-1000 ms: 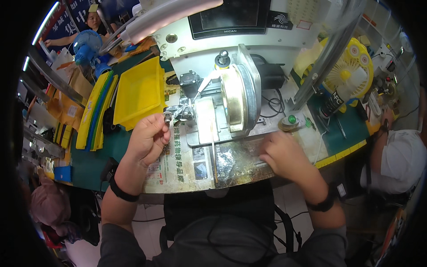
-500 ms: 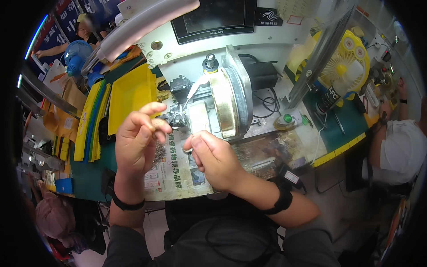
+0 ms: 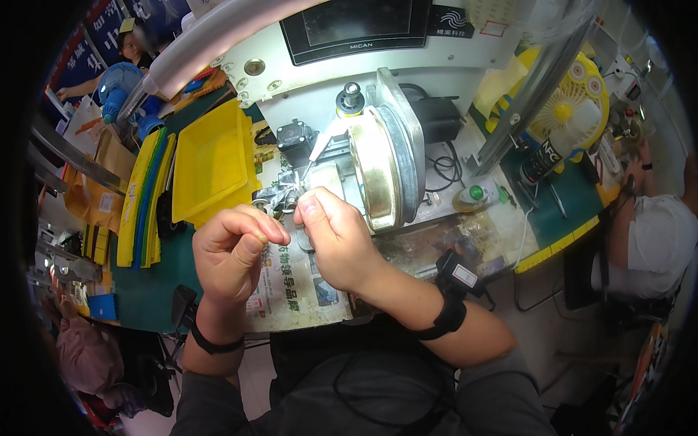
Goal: Assembling small electrical or mechanical parts using a machine and various tools at a workstation.
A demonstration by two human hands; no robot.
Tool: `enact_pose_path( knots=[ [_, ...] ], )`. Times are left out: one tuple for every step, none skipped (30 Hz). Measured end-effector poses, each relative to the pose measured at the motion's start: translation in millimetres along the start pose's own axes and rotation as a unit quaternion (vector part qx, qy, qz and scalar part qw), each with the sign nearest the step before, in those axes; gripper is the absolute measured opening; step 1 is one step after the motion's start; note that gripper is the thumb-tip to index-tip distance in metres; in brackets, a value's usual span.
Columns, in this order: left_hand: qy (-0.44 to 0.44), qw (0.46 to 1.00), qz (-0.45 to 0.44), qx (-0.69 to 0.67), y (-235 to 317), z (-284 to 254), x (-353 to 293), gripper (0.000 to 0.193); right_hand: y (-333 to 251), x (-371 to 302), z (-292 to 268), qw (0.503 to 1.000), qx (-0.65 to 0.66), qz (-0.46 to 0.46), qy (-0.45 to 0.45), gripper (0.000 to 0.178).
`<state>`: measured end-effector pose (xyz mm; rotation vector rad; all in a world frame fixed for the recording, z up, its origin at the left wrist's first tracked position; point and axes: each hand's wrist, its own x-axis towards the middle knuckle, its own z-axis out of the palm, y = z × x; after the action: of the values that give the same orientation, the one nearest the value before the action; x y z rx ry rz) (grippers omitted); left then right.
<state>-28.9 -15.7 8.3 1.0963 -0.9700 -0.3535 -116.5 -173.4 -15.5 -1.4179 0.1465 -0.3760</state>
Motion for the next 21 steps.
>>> enact_pose_path(
  knots=[
    [0.002,1.0,0.0,0.005,0.8,0.1,0.0,0.009,-0.6,0.1,0.3,1.0,-0.004,0.0,0.002,0.032],
    [0.004,1.0,-0.001,0.009,1.5,0.2,-0.2,0.008,-1.1,0.1,0.6,1.0,-0.005,0.0,0.002,0.032],
    [0.005,1.0,0.0,0.01,2.3,0.7,-0.7,0.008,-1.5,0.1,1.2,1.0,-0.002,0.002,0.004,0.032],
    [0.008,1.0,0.003,0.017,2.8,1.7,-1.3,0.007,-1.8,0.1,1.8,1.0,0.0,0.005,0.006,0.033],
    [0.012,1.0,0.007,0.023,3.2,2.4,-1.7,0.005,-2.8,-0.2,2.4,1.0,0.0,0.005,0.005,0.033],
    [0.012,1.0,0.007,0.022,3.5,3.1,-1.2,0.005,-4.7,-0.8,2.4,1.0,0.006,0.013,0.007,0.033],
    [0.01,0.999,0.014,0.031,3.6,3.6,-0.6,0.004,-5.5,-1.1,2.2,1.0,0.011,0.02,0.008,0.034],
    [0.008,0.999,0.021,0.04,3.3,4.2,0.1,0.003,-4.8,-1.2,2.2,1.0,0.01,0.02,0.009,0.034],
    [0.008,0.999,0.021,0.042,4.5,4.3,0.1,0.003,-3.7,-1.0,3.9,0.999,0.042,0.017,0.003,0.032],
    [0.0,0.998,0.025,0.055,5.6,4.5,0.0,0.003,-3.6,-0.6,5.3,0.997,0.073,0.014,-0.004,0.03],
    [-0.008,0.997,0.029,0.068,7.2,4.6,-0.1,0.002,-8.3,-0.9,5.2,0.997,0.074,0.014,-0.005,0.03],
    [-0.009,0.997,0.03,0.069,10.7,5.2,-1.8,0.002,-16.8,-0.8,3.8,0.994,0.09,0.054,-0.012,0.03],
    [-0.048,0.998,0.033,0.031,17.6,6.7,-5.4,0.003,-21.6,0.0,2.9,0.99,0.105,0.094,-0.02,0.031],
    [-0.088,0.995,0.035,-0.006,23.0,7.4,-7.1,0.004,-21.1,1.9,3.1,0.99,0.106,0.094,-0.02,0.031],
    [-0.09,0.995,0.035,-0.008,25.3,7.9,-6.5,0.004,-19.8,2.6,3.4,0.989,0.113,0.097,-0.022,0.031],
    [-0.076,0.996,0.046,0.007,27.2,8.2,-5.7,0.006,-18.5,2.4,3.2,0.987,0.121,0.1,-0.024,0.032],
    [-0.062,0.996,0.058,0.021,28.0,7.7,-4.8,0.008,-17.1,-0.5,1.6,0.987,0.121,0.1,-0.023,0.032],
    [-0.022,0.997,0.075,-0.006,27.2,4.0,-0.9,0.011,-17.4,-4.8,-1.6,0.992,0.076,0.092,-0.03,0.032],
    [0.012,0.996,0.089,0.029,32.2,-1.9,2.6,0.016,-18.3,-10.2,-6.1,0.995,0.03,0.084,-0.036,0.031],
    [0.046,0.992,0.102,0.063,37.7,-11.4,6.3,0.022,-20.6,-18.7,-17.4,0.996,0.029,0.082,-0.034,0.031],
    [0.086,0.978,0.104,0.157,41.1,-32.1,8.6,0.017,-22.5,-30.3,-31.5,0.989,-0.107,-0.029,-0.102,0.027]
  ],
)
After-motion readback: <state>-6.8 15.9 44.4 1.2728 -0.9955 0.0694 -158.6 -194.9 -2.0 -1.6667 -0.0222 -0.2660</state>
